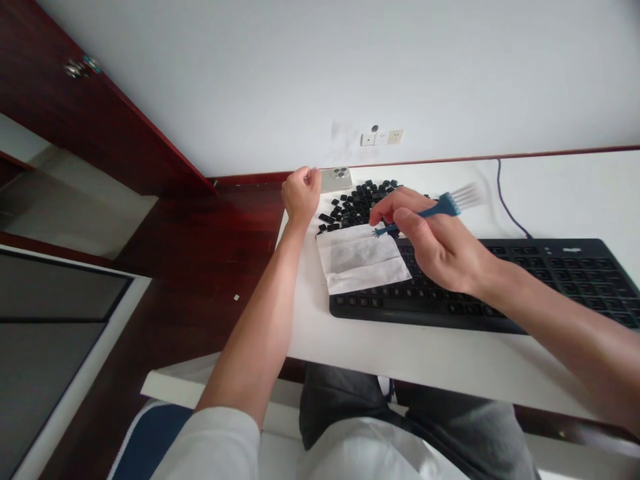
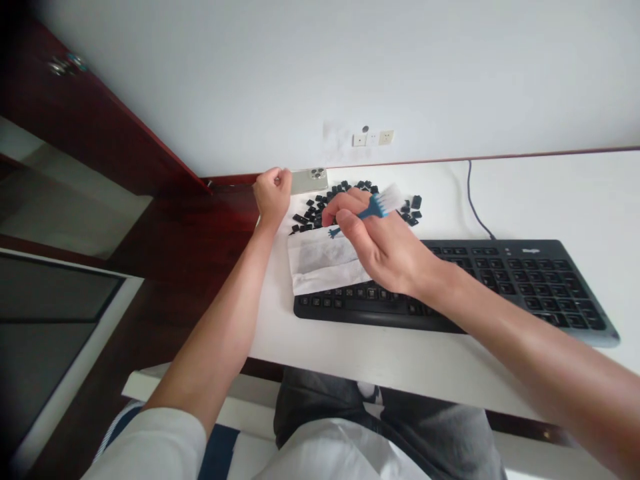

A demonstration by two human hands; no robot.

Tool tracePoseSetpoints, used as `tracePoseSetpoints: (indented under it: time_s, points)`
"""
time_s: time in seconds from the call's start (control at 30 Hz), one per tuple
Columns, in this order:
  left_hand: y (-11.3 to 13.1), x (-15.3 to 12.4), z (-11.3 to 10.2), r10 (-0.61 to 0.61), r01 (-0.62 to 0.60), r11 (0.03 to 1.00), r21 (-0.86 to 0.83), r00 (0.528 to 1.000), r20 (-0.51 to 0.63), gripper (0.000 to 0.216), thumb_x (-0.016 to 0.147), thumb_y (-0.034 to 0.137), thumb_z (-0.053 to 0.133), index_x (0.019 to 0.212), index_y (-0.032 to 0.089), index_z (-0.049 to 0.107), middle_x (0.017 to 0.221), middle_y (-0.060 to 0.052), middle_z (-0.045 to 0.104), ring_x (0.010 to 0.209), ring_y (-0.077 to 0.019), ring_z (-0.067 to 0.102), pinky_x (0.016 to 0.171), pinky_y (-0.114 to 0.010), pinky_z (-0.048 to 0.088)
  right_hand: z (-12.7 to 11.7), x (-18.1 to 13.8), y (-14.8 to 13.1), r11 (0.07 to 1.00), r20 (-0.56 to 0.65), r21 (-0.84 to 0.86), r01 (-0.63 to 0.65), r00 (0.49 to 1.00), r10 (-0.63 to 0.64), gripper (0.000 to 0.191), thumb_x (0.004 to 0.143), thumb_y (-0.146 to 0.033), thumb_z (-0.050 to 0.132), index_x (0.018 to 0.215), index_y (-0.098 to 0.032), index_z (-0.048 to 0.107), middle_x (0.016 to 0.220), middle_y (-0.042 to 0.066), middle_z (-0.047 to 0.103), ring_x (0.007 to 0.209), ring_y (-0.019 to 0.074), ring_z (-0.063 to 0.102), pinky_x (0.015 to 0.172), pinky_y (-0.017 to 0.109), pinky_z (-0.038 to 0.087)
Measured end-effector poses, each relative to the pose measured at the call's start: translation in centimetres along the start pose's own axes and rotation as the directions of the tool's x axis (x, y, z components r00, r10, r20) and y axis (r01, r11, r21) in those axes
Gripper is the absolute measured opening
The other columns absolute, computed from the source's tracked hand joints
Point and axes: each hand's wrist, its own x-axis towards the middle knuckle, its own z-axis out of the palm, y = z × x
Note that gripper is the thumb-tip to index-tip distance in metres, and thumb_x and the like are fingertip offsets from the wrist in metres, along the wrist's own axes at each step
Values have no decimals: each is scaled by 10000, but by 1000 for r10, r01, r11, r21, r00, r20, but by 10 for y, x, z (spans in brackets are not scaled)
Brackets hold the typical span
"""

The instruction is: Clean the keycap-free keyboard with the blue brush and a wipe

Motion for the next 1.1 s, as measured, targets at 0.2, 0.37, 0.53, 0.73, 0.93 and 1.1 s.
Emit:
tracePoseSetpoints:
  time_s: [0.2, 0.37, 0.53, 0.73, 0.93, 1.1]
  points:
    - [-2, -1, 1, 13, -13, 1000, 24, 1000, 15, 477, 1024, 294, 606, 633, 230, 341, 605, 24, 410, 633, -151, 316, 664, -329, 205, -2, 29, 7, 983, 304, -176, -50, 947, 103, 343, 1067, -417, 531, 863, -229, 733, 586, -16, 594, 531, 152, 496, 581, 328, 363]
    - [-2, -1, 2, 27, -28, 999, 24, 999, 23, 464, 1022, 276, 609, 639, 229, 351, 602, 29, 398, 628, -150, 289, 662, -330, 207, 9, 29, 15, 995, 450, -98, 34, 893, 14, 381, 1053, -464, 598, 878, -227, 840, 595, -10, 648, 518, 132, 446, 552, 318, 314]
    - [0, -2, 1, 24, -25, 999, 26, 999, 37, 482, 1016, 274, 622, 628, 226, 340, 601, 30, 382, 623, -145, 275, 661, -333, 209, 13, 25, 13, 998, 556, -51, 25, 831, 7, 353, 1065, -412, 607, 909, -225, 863, 643, -2, 698, 573, 139, 552, 603, 302, 373]
    - [-2, 0, 2, 12, -13, 999, 30, 1000, 29, 483, 1010, 284, 618, 626, 227, 332, 597, 18, 386, 624, -150, 319, 660, -334, 231, 2, 25, 1, 979, 770, 55, -195, 632, 83, 359, 978, -509, 705, 824, -220, 852, 729, 15, 761, 613, 151, 598, 566, 288, 368]
    - [-3, -1, 3, 38, -41, 998, 42, 998, 53, 488, 1031, 348, 597, 644, 230, 324, 595, 6, 404, 641, -158, 372, 655, -331, 262, 9, 26, 12, 985, 583, 97, -143, 810, 60, 438, 981, -595, 675, 901, -218, 883, 803, 30, 798, 556, 133, 508, 559, 304, 337]
    - [-6, -1, 5, 35, -38, 998, 47, 998, 56, 501, 1034, 378, 597, 643, 232, 320, 589, 11, 383, 629, -157, 348, 650, -337, 253, 24, 22, 14, 998, 546, 27, -63, 837, 38, 432, 1046, -502, 593, 988, -191, 888, 782, 44, 804, 548, 128, 518, 579, 297, 366]
